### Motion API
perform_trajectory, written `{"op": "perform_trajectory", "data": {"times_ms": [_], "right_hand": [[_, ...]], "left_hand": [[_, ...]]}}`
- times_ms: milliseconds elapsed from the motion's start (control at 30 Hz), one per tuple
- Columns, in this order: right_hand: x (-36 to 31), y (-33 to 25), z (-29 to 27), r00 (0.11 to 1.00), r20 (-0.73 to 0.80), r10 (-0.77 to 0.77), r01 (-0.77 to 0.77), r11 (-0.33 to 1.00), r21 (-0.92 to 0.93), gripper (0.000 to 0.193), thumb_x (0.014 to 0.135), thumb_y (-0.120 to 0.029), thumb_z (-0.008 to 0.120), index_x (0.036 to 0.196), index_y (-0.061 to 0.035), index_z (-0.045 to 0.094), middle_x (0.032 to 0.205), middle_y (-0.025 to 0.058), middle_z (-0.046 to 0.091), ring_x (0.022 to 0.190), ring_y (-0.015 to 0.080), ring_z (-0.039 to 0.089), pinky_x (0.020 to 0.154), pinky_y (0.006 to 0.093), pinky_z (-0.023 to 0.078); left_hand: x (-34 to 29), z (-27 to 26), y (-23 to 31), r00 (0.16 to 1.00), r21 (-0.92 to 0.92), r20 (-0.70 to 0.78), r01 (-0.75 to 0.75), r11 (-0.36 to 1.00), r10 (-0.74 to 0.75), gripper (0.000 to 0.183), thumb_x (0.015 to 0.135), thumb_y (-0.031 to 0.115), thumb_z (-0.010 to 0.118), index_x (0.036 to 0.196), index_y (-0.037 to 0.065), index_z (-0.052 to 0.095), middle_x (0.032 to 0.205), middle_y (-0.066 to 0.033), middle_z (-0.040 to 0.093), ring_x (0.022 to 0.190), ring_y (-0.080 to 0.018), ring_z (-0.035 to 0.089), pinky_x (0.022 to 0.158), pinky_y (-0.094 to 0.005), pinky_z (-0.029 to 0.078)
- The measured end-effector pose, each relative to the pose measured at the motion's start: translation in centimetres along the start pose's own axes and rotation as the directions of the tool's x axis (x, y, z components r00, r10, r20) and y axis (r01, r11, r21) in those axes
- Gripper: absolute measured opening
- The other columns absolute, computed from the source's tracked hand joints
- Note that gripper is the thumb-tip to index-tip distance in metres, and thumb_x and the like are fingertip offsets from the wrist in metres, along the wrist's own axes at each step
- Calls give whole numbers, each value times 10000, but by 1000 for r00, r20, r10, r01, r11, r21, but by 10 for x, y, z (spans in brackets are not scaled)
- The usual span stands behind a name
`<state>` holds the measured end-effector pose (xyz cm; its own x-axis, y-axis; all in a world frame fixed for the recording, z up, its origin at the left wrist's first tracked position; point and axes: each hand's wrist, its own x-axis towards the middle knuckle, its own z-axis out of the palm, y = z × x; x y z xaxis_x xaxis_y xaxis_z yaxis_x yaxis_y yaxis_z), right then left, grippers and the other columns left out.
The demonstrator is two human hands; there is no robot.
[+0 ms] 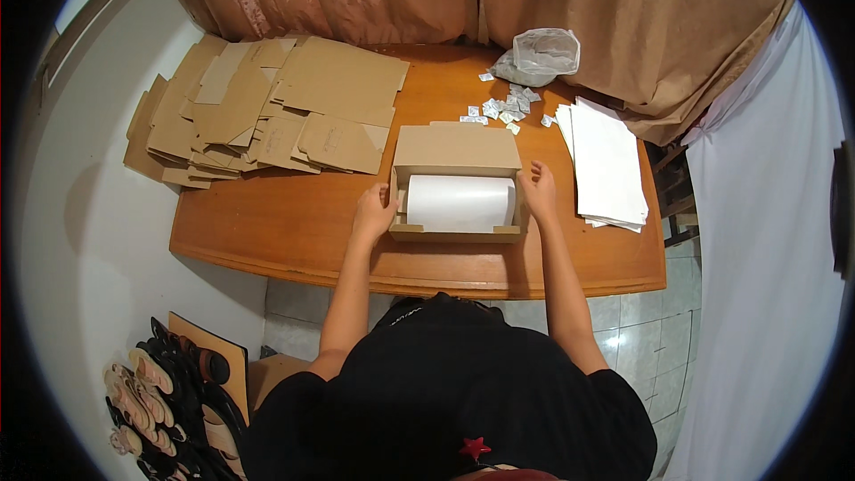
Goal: Fold flat cardboard into shoe boxes and store them on a high shelf.
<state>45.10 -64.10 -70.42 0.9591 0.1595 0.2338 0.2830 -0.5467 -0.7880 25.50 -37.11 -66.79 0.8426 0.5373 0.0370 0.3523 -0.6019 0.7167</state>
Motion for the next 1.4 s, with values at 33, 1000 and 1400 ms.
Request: {"op": "perform_trajectory", "data": {"times_ms": [33, 1000, 1400], "right_hand": [[6, -4, 5, 1000, 5, -4, 4, 1000, 1, 494, 759, -217, 650, 1160, 23, 489, 1066, 180, 553, 905, 242, 552, 756, 332, 465], [-74, -42, -16, 958, 32, -286, 275, 943, 187, 525, 551, -254, 800, 985, -48, 588, 1131, 163, 507, 1075, 323, 480, 918, 406, 396], [-79, -48, -11, 887, 37, -460, 461, 882, -101, 428, 555, -276, 795, 893, -74, 627, 1066, 154, 543, 1037, 344, 489, 986, 479, 340]], "left_hand": [[-3, 0, -1, 994, -11, 56, 93, 996, -92, 390, 747, 83, 651, 1103, -27, 536, 983, -169, 622, 915, -244, 605, 771, -322, 484], [-35, 45, 13, 970, -412, -241, -114, 904, 13, 887, 670, 300, 762, 1317, 6, 230, 1307, -215, 332, 1209, -328, 342, 1001, -408, 289], [-33, 43, 17, 954, -214, -291, -142, 967, 76, 757, 526, 290, 839, 1153, 81, 468, 1302, -172, 326, 1201, -347, 336, 992, -443, 317]]}}
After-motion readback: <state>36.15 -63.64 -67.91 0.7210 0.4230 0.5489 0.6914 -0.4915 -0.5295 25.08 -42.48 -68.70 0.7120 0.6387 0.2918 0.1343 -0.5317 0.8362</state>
